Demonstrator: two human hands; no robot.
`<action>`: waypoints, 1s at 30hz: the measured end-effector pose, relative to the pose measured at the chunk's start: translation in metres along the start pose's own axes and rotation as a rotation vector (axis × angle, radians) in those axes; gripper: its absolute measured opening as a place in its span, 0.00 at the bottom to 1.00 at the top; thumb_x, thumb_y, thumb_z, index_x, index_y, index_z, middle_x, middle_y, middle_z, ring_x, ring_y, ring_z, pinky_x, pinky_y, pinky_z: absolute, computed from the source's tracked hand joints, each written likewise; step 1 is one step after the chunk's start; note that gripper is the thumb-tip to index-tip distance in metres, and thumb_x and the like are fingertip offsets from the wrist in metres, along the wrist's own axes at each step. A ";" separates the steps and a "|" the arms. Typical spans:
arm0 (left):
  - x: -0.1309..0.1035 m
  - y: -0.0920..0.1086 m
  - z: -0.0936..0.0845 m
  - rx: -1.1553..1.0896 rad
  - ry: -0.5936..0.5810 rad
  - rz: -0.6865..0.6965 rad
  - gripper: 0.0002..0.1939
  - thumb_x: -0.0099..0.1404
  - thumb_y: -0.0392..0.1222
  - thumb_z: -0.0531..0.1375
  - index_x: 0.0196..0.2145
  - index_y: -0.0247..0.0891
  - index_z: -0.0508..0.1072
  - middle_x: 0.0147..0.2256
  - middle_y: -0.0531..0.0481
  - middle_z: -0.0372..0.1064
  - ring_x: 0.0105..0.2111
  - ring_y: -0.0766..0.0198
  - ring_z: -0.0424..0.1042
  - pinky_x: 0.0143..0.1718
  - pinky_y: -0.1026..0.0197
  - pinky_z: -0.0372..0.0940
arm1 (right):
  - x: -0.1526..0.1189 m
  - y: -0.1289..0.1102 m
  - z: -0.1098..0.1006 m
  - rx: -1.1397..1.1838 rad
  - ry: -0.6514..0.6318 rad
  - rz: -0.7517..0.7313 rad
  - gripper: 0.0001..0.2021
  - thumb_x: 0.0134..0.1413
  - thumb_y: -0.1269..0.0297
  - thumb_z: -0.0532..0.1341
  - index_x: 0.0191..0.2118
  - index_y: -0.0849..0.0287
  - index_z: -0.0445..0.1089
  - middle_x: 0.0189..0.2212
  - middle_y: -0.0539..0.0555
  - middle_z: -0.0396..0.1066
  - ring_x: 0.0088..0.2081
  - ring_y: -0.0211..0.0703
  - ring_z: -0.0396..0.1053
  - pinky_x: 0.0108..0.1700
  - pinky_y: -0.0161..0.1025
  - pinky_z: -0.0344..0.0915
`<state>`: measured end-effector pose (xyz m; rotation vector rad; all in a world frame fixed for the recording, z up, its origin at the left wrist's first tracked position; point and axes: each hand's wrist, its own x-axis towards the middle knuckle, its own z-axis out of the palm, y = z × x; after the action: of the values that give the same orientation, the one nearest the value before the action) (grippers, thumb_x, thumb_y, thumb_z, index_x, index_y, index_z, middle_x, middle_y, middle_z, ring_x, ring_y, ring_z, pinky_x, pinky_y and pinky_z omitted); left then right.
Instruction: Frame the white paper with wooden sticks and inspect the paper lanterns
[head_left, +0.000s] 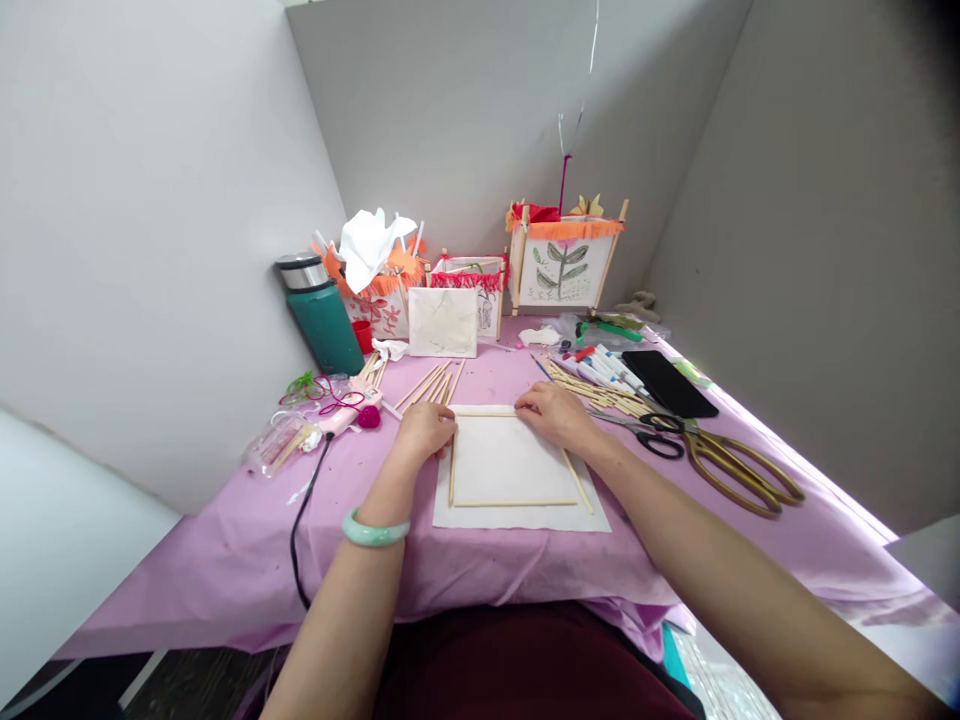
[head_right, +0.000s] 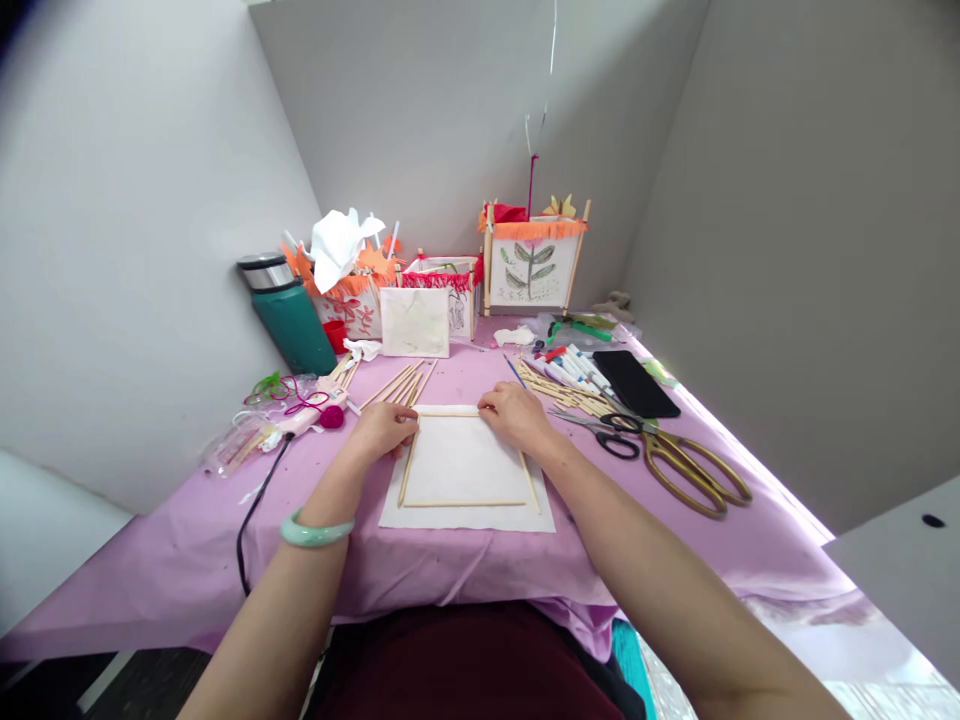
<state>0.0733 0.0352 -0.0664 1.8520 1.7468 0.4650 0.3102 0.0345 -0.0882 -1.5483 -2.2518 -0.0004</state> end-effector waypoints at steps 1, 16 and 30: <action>0.000 0.000 0.000 0.001 0.004 0.005 0.17 0.51 0.36 0.57 0.38 0.37 0.77 0.20 0.52 0.73 0.16 0.67 0.70 0.22 0.68 0.64 | 0.001 0.000 0.001 0.001 0.001 -0.007 0.10 0.56 0.66 0.57 0.36 0.56 0.76 0.35 0.53 0.72 0.39 0.42 0.66 0.41 0.35 0.55; 0.003 -0.003 0.002 0.020 0.002 0.026 0.17 0.53 0.37 0.57 0.41 0.38 0.77 0.21 0.52 0.73 0.17 0.68 0.69 0.28 0.67 0.66 | 0.004 -0.002 0.010 -0.021 -0.015 -0.049 0.09 0.55 0.69 0.56 0.35 0.57 0.75 0.34 0.54 0.72 0.40 0.42 0.66 0.44 0.36 0.55; 0.005 -0.004 0.003 0.001 0.016 0.014 0.18 0.52 0.37 0.57 0.41 0.38 0.77 0.21 0.52 0.73 0.16 0.69 0.68 0.24 0.68 0.65 | 0.003 -0.005 0.007 -0.019 -0.026 -0.025 0.09 0.56 0.69 0.56 0.35 0.56 0.75 0.36 0.53 0.72 0.41 0.42 0.66 0.45 0.36 0.55</action>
<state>0.0719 0.0395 -0.0720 1.8670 1.7463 0.4854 0.3025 0.0363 -0.0921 -1.5388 -2.2972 -0.0089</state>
